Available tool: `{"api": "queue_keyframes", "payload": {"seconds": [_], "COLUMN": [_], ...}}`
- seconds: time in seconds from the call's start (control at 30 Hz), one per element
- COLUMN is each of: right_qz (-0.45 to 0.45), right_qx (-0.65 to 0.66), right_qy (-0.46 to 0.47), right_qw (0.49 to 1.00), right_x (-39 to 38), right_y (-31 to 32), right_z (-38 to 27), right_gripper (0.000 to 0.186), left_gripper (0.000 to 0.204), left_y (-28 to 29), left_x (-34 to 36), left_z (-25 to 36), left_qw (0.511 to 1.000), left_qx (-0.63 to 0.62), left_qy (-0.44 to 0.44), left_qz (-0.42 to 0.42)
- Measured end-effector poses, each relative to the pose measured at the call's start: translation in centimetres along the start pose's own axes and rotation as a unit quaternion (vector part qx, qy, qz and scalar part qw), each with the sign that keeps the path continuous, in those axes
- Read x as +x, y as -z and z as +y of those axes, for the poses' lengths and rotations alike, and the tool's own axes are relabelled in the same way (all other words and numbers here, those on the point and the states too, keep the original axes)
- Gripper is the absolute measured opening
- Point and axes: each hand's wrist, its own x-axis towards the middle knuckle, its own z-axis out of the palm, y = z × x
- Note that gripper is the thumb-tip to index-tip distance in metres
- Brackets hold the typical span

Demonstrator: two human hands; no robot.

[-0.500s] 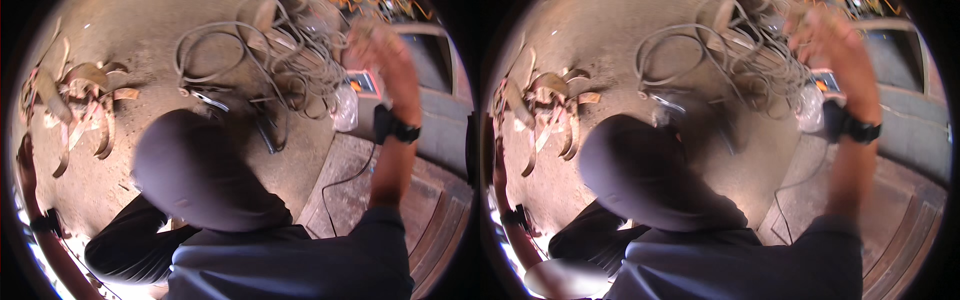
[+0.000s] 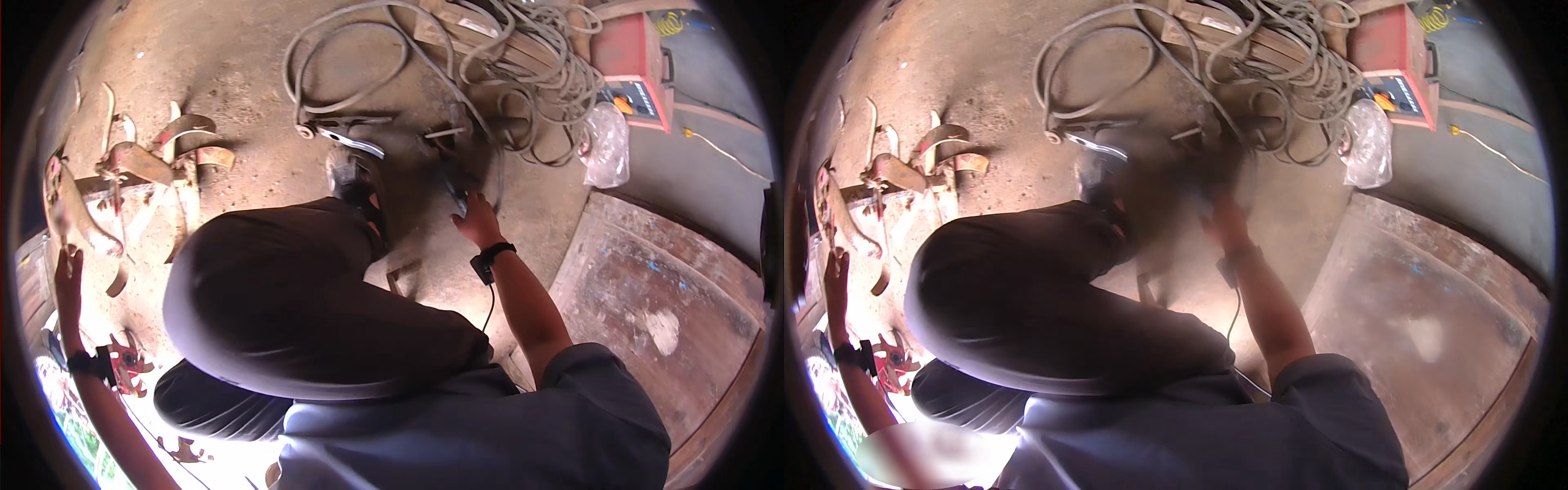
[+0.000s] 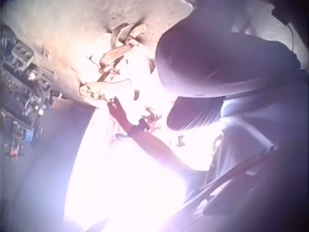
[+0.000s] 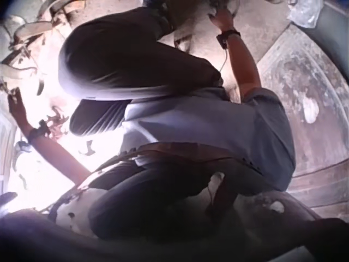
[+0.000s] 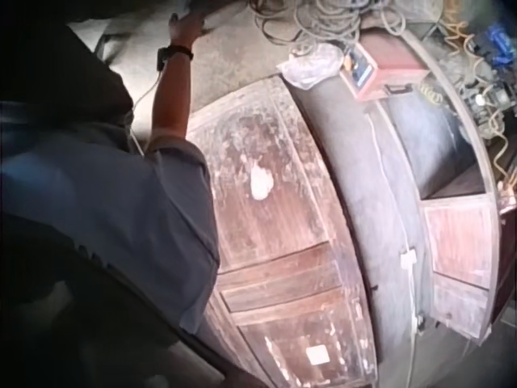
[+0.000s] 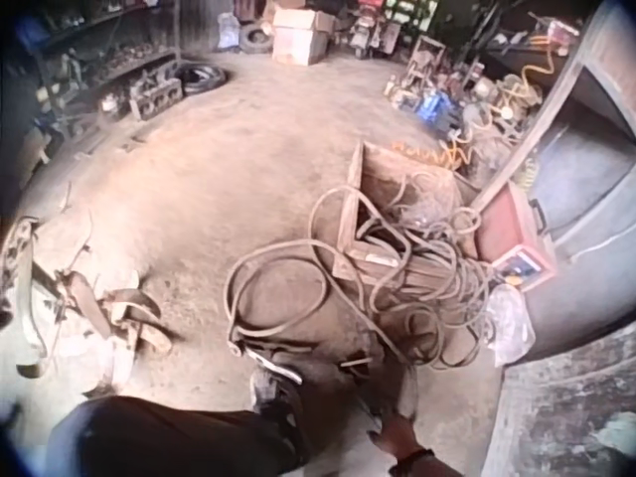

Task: Welding metal blades onto a rotary tiller assembly.

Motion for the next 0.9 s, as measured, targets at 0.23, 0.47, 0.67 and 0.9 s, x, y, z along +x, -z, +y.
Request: {"api": "queue_keyframes", "payload": {"seconds": [0.23,0.47,0.67,0.9], "right_qz": [-0.124,-0.026,-0.187,-0.177], "right_qx": [-0.020,-0.084,-0.155,-0.097], "right_qy": [-0.165,-0.101,-0.184,-0.181], "right_qw": [0.978,0.991,0.952,0.963], "right_x": [2.0,-1.4,-0.2,1.5], "right_y": [-3.7,-5.7,-2.3,-0.3], "right_z": [3.2,10.7,11.6,7.7], "right_gripper": [0.053,0.071,0.052,0.045], "left_gripper": [0.044,0.030,0.016,0.015], "left_y": [-2.3,-6.2,-5.9,-4.0], "left_x": [-0.7,-2.5,-6.6,-7.6], "left_z": [2.5,3.0,6.7,7.5], "left_qw": [0.989,0.973,0.969,0.977], "left_qx": [0.067,0.115,0.096,0.079], "left_qy": [0.013,0.051,0.002,0.021], "left_qz": [0.128,0.196,0.226,0.195]}}
